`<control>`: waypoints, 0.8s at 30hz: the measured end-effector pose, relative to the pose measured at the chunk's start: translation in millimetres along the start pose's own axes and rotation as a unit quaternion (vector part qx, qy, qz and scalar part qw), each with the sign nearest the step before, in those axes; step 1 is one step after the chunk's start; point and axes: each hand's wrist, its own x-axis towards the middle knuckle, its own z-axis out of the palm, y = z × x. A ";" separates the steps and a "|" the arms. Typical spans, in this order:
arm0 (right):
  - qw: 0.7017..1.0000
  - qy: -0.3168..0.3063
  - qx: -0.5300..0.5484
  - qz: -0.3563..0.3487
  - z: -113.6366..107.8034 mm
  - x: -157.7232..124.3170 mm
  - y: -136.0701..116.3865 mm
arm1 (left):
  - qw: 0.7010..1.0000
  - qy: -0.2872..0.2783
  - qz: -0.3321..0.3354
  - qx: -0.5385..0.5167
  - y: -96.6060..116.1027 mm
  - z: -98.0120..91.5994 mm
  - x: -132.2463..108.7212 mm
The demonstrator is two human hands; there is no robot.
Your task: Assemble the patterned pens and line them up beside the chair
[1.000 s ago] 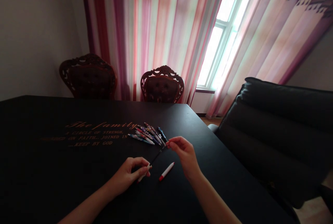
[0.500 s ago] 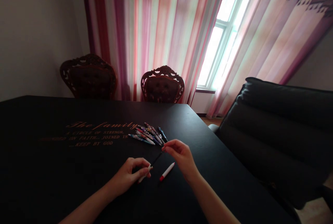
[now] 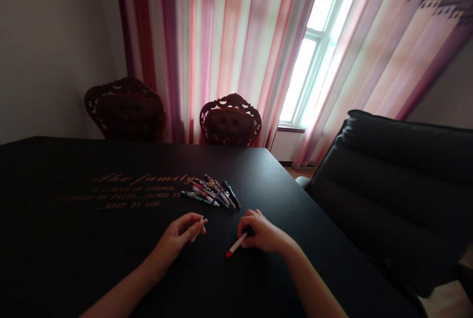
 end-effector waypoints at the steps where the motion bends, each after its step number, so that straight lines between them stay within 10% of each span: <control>1: 1.000 0.004 0.014 -0.003 0.7 1.7 1.5 | 1.000 0.008 -0.001 0.002 1.0 -0.1 -0.5; 5: 0.977 0.106 0.183 -0.012 -6.7 7.9 3.0 | 0.999 0.027 -0.003 0.025 1.3 -1.0 -0.2; 11: 0.867 0.316 0.385 -0.016 -29.1 1.5 -4.6 | 0.999 0.011 0.001 0.053 -2.8 -0.9 1.1; 24: 0.855 0.303 0.419 -0.029 -23.5 -1.2 -32.7 | 0.994 -0.027 0.012 0.108 7.4 -0.3 -4.8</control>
